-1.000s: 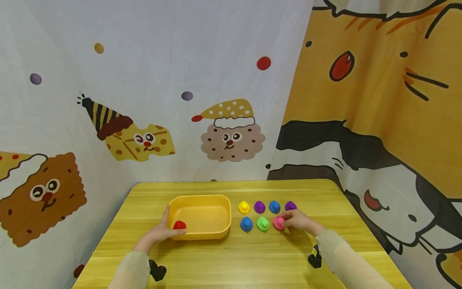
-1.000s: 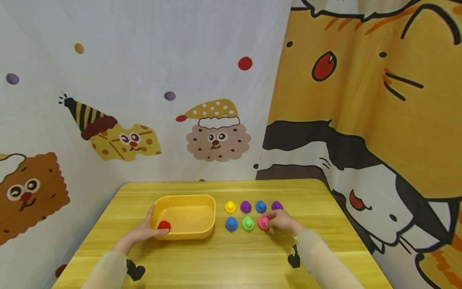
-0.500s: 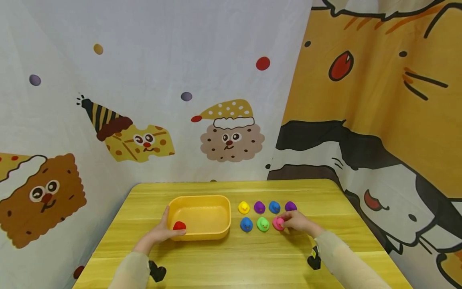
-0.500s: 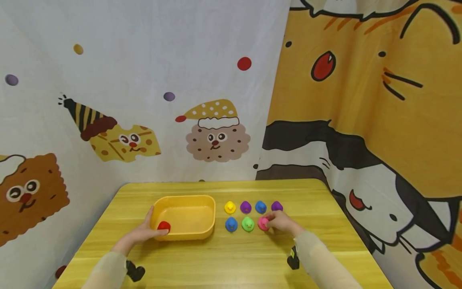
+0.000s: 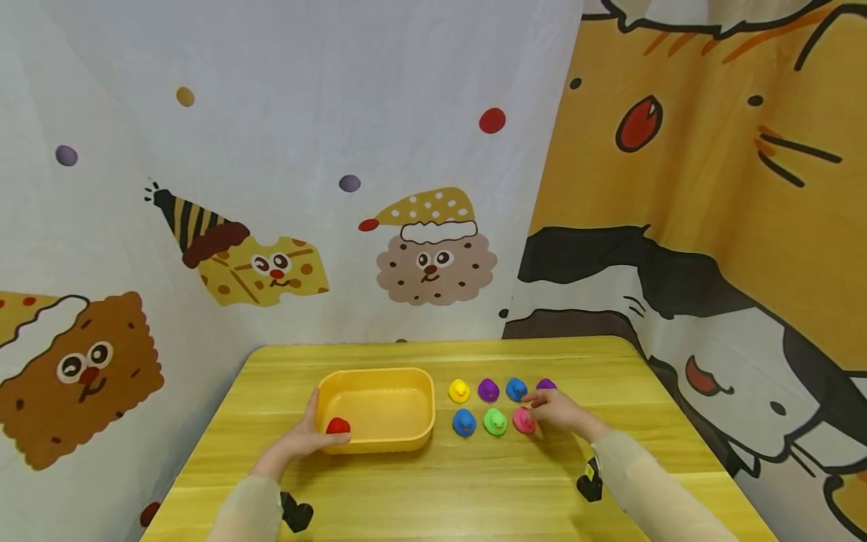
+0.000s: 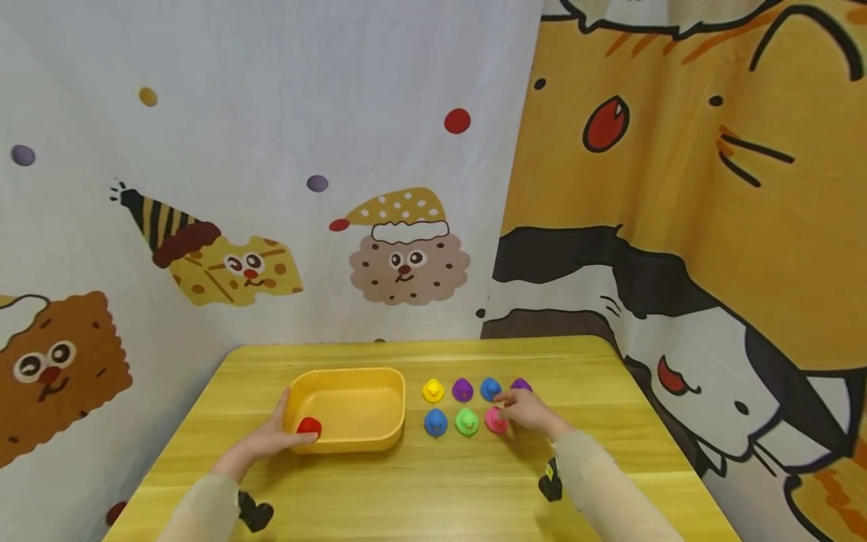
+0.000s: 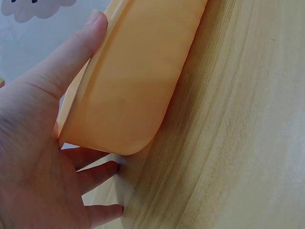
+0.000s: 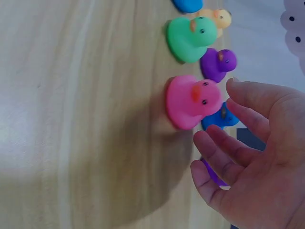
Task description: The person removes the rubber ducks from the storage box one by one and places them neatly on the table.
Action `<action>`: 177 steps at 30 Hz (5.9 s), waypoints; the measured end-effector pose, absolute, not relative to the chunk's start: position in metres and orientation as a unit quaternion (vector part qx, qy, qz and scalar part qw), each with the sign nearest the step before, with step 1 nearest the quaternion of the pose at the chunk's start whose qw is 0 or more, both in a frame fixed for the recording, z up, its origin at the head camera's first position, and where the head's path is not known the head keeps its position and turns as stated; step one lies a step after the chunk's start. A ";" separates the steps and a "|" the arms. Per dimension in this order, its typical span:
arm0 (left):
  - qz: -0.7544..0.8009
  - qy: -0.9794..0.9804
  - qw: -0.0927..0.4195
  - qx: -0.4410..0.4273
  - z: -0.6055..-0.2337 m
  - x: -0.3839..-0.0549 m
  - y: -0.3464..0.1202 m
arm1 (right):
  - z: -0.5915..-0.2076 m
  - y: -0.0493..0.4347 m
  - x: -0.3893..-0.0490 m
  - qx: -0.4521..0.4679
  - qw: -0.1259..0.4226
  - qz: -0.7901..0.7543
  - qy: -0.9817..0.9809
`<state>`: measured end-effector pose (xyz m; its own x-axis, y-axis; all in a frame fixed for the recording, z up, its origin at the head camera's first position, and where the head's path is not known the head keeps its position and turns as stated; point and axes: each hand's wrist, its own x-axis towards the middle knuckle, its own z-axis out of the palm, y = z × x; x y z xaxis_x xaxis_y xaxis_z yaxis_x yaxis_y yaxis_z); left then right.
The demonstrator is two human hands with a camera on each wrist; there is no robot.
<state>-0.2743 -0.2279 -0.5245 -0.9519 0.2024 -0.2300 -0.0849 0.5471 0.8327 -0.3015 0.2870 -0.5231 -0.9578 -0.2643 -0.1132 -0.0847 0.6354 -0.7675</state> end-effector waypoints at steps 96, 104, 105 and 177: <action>0.489 0.858 0.148 0.049 -0.528 -0.276 -0.233 | -0.519 -0.058 -0.346 -0.195 0.286 -0.433 0.832; 0.490 0.857 0.148 0.049 -0.527 -0.277 -0.233 | -0.523 -0.062 -0.344 -0.187 0.280 -0.452 0.826; 0.490 0.858 0.147 0.050 -0.527 -0.277 -0.233 | -0.523 -0.062 -0.344 -0.188 0.279 -0.453 0.826; 0.483 0.863 0.145 0.036 -0.529 -0.276 -0.232 | -0.493 0.005 -0.354 -0.247 0.201 -0.432 0.844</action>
<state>-0.2760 -0.2318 -0.5294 -0.9555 0.2024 -0.2146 -0.0775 0.5299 0.8445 -0.3536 0.0054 -0.4928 -0.7968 -0.5910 -0.1263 -0.2435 0.5052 -0.8279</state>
